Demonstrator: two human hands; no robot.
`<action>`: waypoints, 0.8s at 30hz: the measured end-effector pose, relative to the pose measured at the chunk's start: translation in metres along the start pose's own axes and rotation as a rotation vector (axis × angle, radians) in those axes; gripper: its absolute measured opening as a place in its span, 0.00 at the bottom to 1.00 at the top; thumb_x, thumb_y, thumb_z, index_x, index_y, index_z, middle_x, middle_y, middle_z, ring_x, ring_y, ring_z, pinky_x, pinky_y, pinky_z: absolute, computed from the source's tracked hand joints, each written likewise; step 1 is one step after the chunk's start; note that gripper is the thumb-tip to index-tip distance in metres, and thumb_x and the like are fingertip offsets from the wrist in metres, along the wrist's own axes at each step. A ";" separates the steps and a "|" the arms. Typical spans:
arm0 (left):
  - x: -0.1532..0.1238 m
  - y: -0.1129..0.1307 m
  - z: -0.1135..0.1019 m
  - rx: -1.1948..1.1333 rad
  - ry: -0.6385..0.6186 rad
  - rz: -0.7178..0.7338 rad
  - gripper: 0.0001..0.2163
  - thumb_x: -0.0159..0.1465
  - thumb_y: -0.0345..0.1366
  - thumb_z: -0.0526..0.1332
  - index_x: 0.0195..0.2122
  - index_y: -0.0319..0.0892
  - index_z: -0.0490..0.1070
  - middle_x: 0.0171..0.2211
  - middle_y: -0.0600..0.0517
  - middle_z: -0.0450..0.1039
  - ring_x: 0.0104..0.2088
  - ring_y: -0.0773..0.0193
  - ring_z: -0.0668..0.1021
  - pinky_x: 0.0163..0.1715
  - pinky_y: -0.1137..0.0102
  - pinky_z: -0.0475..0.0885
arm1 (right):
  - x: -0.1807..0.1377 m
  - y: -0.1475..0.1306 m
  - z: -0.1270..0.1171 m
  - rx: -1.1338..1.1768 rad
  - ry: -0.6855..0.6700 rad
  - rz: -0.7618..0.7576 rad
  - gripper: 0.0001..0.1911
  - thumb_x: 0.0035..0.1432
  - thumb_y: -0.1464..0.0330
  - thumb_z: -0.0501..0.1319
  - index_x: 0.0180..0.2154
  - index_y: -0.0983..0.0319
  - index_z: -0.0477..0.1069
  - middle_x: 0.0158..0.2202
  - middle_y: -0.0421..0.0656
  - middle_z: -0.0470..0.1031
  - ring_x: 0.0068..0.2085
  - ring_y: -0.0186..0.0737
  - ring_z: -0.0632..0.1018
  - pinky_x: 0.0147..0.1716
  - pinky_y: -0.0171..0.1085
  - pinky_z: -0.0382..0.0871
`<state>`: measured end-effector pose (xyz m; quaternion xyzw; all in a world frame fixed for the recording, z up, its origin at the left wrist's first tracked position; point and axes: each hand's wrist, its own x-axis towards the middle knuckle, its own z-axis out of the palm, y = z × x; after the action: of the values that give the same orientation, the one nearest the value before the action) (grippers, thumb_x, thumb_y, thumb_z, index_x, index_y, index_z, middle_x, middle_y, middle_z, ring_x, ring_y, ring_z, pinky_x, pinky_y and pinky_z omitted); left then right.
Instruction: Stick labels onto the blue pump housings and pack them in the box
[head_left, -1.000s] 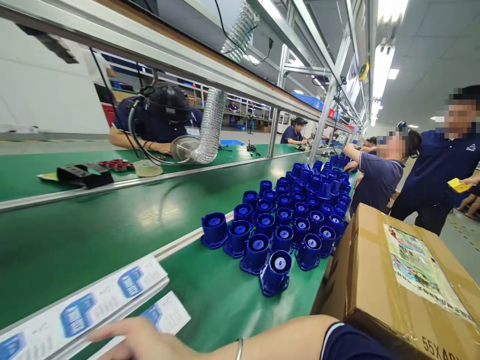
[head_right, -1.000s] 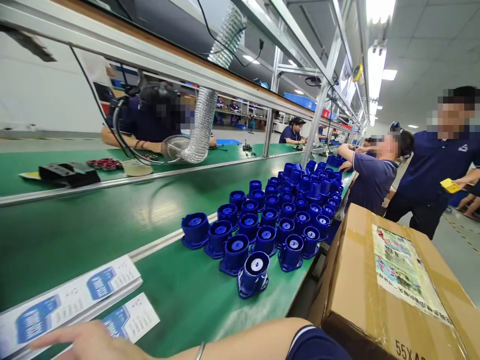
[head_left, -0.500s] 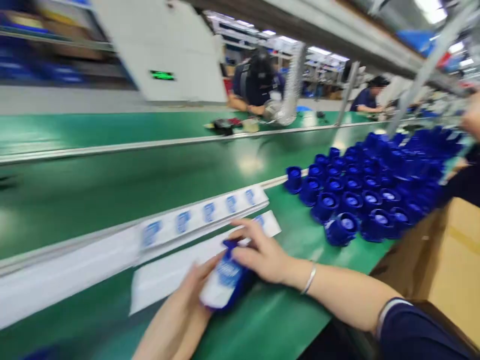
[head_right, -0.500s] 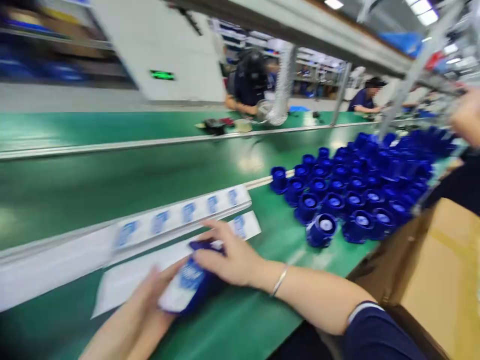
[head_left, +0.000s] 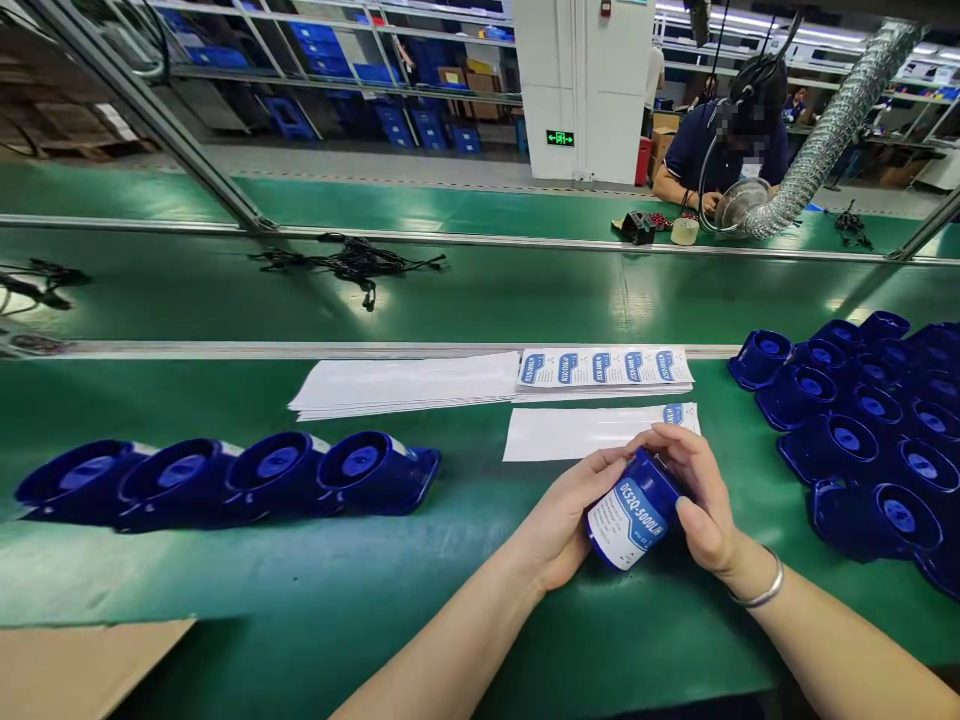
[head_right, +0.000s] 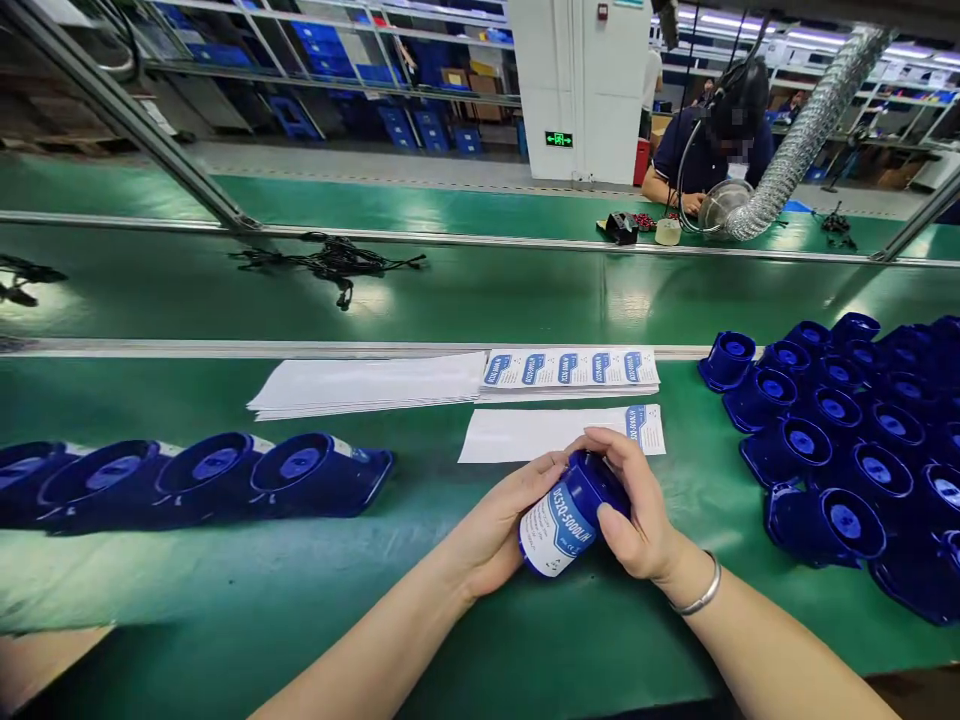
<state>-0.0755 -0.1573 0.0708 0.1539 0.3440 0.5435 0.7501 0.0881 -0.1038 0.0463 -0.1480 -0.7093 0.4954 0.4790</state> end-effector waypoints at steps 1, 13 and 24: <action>-0.001 0.000 0.000 0.005 -0.006 0.006 0.14 0.60 0.36 0.71 0.46 0.39 0.77 0.46 0.45 0.78 0.44 0.60 0.79 0.46 0.67 0.72 | 0.000 0.000 -0.001 -0.026 -0.009 -0.019 0.29 0.65 0.53 0.56 0.64 0.56 0.58 0.55 0.51 0.69 0.55 0.54 0.72 0.55 0.54 0.65; -0.002 -0.007 0.000 0.377 -0.039 0.178 0.21 0.62 0.44 0.68 0.54 0.43 0.70 0.52 0.44 0.74 0.57 0.51 0.73 0.56 0.60 0.66 | 0.005 0.003 0.002 -0.106 -0.015 0.028 0.19 0.67 0.55 0.54 0.54 0.58 0.63 0.50 0.50 0.69 0.51 0.51 0.73 0.52 0.53 0.69; -0.003 0.000 0.004 0.602 -0.024 0.258 0.26 0.56 0.40 0.73 0.55 0.43 0.72 0.54 0.44 0.74 0.57 0.47 0.73 0.57 0.60 0.65 | 0.014 0.000 0.002 -0.193 -0.029 0.209 0.18 0.67 0.56 0.55 0.52 0.58 0.61 0.48 0.48 0.70 0.50 0.47 0.74 0.51 0.47 0.69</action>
<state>-0.0729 -0.1595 0.0748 0.4173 0.4581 0.5062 0.5998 0.0794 -0.0954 0.0533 -0.2594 -0.7413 0.4742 0.3979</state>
